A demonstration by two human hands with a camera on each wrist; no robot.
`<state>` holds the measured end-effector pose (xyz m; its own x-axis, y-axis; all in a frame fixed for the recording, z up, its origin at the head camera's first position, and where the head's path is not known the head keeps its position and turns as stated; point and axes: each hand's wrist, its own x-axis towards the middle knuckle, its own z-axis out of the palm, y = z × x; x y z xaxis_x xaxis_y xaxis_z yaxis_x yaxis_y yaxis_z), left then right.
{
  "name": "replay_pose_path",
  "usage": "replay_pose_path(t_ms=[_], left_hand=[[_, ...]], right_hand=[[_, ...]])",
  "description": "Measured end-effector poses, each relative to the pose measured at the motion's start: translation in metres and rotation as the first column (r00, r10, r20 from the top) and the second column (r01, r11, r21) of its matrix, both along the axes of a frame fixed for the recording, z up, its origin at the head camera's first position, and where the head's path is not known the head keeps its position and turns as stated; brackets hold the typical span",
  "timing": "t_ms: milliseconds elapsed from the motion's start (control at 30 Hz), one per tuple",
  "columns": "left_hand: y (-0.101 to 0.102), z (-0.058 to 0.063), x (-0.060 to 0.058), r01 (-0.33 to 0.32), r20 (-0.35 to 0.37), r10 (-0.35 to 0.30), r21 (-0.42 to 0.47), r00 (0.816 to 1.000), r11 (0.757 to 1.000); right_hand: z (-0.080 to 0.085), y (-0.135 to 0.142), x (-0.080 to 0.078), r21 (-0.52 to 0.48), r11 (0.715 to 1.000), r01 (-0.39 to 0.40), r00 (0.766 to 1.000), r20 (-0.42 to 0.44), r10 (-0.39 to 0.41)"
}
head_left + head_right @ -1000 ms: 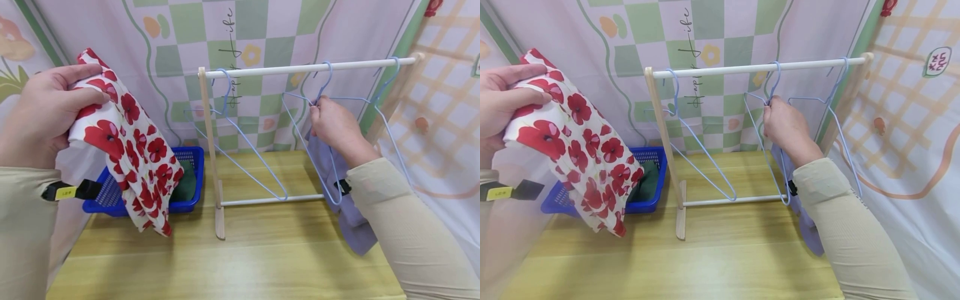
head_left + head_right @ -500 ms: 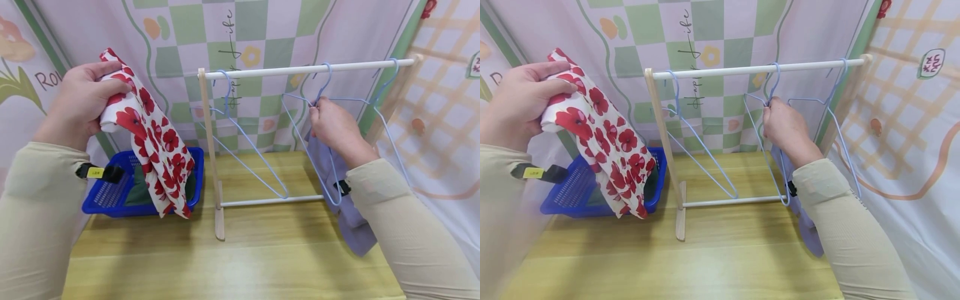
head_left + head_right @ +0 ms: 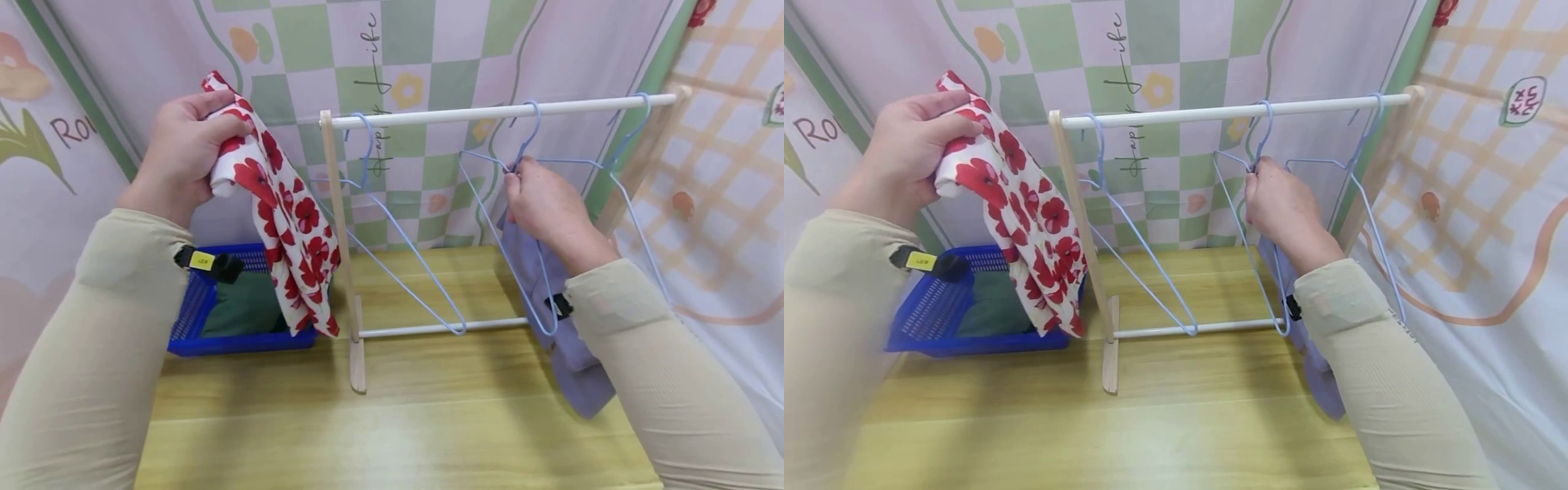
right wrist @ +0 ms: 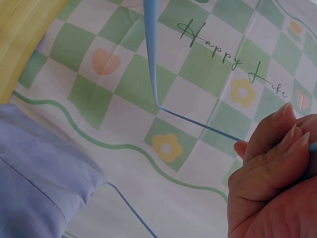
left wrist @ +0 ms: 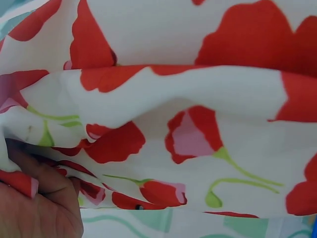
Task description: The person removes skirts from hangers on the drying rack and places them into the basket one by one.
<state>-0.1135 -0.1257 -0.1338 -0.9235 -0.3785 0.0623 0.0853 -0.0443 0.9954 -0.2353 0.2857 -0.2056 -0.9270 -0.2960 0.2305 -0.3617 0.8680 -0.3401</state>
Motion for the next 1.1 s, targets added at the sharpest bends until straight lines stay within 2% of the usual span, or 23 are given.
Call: replay_pose_path(t_ms=[200, 367, 567, 800, 933, 1100], left_hand=[[0.015, -0.004, -0.012, -0.012, -0.004, 0.012, 0.039, 1.000, 0.999], [0.025, -0.010, -0.023, 0.008, -0.022, -0.006, 0.077, 1.000, 0.997], [0.027, -0.018, -0.029, 0.029, -0.062, -0.021, 0.119, 0.998, 0.993], [0.012, -0.030, -0.029, 0.043, -0.092, -0.024, 0.204, 0.995, 0.978], [-0.004, -0.040, -0.026, 0.041, -0.064, -0.027, 0.231, 0.998, 0.972], [-0.028, -0.055, -0.021, 0.021, -0.008, -0.020, 0.219, 1.000, 0.976]], right_hand=[[0.001, -0.002, 0.001, -0.002, 1.000, -0.005, 1.000, -0.006, 0.005], [0.001, -0.004, 0.002, -0.002, 1.000, -0.009, 1.000, -0.007, 0.009], [0.000, -0.006, 0.002, 0.000, 1.000, -0.010, 1.000, -0.001, 0.010], [0.001, -0.005, 0.003, -0.004, 1.000, -0.014, 1.000, 0.006, 0.015], [0.001, -0.003, 0.003, -0.006, 1.000, -0.013, 1.000, 0.010, 0.013], [0.001, 0.001, 0.001, -0.007, 1.000, -0.012, 1.000, 0.019, 0.012]])
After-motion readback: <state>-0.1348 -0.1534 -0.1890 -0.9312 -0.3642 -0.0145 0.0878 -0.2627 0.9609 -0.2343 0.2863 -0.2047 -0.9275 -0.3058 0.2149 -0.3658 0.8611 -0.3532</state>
